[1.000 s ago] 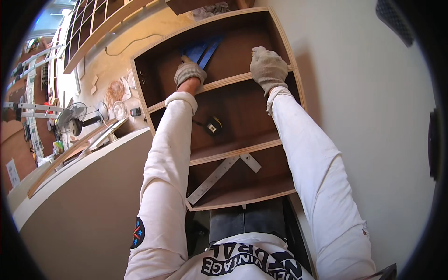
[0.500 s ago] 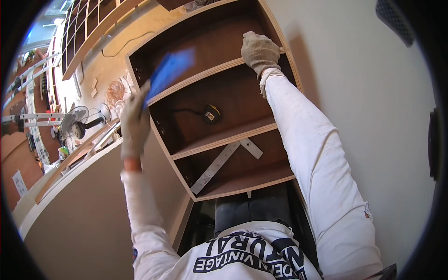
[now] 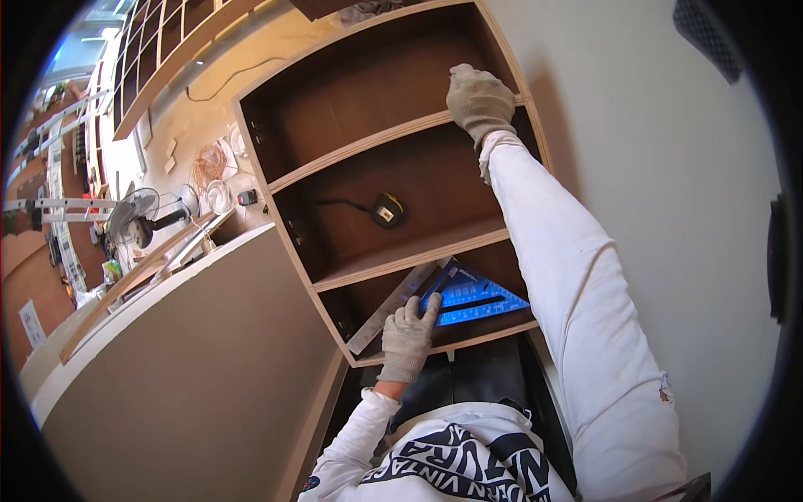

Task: The person measures and marks a wooden cabinet using a set square and a pencil. They then use a tape measure to measure the interior width of the cabinet.

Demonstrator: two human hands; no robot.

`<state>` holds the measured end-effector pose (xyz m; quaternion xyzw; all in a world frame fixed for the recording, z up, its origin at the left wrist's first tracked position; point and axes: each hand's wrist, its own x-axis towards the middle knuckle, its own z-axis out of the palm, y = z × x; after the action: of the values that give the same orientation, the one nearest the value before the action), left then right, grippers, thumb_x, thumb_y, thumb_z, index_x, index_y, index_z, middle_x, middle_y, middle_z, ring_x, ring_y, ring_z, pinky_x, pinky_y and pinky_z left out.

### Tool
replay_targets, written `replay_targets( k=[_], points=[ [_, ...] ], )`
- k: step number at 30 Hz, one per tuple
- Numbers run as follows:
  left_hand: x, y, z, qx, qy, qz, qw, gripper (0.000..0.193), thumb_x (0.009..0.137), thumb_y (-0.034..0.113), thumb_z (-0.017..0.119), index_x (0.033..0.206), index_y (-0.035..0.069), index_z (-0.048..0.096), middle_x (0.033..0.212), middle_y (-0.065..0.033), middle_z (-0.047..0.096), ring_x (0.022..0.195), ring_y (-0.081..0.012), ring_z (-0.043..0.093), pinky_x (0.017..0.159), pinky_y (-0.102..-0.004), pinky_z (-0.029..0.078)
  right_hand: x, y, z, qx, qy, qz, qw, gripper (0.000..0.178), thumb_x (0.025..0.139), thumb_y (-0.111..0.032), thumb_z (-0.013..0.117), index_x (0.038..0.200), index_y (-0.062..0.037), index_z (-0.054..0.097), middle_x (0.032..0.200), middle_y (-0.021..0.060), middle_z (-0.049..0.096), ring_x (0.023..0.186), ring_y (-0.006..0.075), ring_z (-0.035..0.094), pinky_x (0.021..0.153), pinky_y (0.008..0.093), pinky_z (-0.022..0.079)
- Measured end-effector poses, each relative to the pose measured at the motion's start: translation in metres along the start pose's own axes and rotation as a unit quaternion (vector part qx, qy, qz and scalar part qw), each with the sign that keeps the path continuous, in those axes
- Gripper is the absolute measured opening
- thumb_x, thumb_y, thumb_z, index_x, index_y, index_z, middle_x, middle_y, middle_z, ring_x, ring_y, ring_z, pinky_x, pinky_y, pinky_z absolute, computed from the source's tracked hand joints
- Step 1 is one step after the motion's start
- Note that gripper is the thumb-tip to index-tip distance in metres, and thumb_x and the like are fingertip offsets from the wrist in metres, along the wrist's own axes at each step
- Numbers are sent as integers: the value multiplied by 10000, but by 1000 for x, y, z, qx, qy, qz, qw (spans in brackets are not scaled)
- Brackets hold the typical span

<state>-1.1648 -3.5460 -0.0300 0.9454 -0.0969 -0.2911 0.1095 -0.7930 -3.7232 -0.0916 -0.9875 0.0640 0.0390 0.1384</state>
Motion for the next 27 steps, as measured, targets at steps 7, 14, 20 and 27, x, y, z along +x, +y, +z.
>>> replay_targets(
  k=[7,14,20,27],
  points=[
    [21,-5,28,6,-7,31,999,685,852,43,595,1477,310,515,1438,-197,503,1017,-329,628,883,-443,522,-2,5,11,23,79,-67,994,269,918,-186,562,1122,-177,736,992,93,753,986,300,716,817,470,599],
    [25,1,22,50,-28,49,997,544,909,131,559,1453,155,556,1402,-227,530,1250,-358,559,973,-468,477,2,10,13,43,113,-85,989,271,906,-160,576,1124,-209,730,1006,47,742,1030,270,693,824,431,601],
    [20,20,-55,-116,87,111,983,511,846,112,666,1352,92,599,1279,-149,639,1136,-308,640,938,-439,534,0,5,9,47,84,-61,993,273,964,-219,561,1208,-203,683,994,78,751,970,281,724,761,461,602],
    [144,-32,-77,-58,189,-80,977,678,882,310,746,1461,71,488,1314,-177,597,1216,-356,586,980,-485,506,-1,1,9,31,56,-31,997,218,1020,-338,558,1122,-176,663,931,114,749,869,329,735,742,484,589]
  ],
)
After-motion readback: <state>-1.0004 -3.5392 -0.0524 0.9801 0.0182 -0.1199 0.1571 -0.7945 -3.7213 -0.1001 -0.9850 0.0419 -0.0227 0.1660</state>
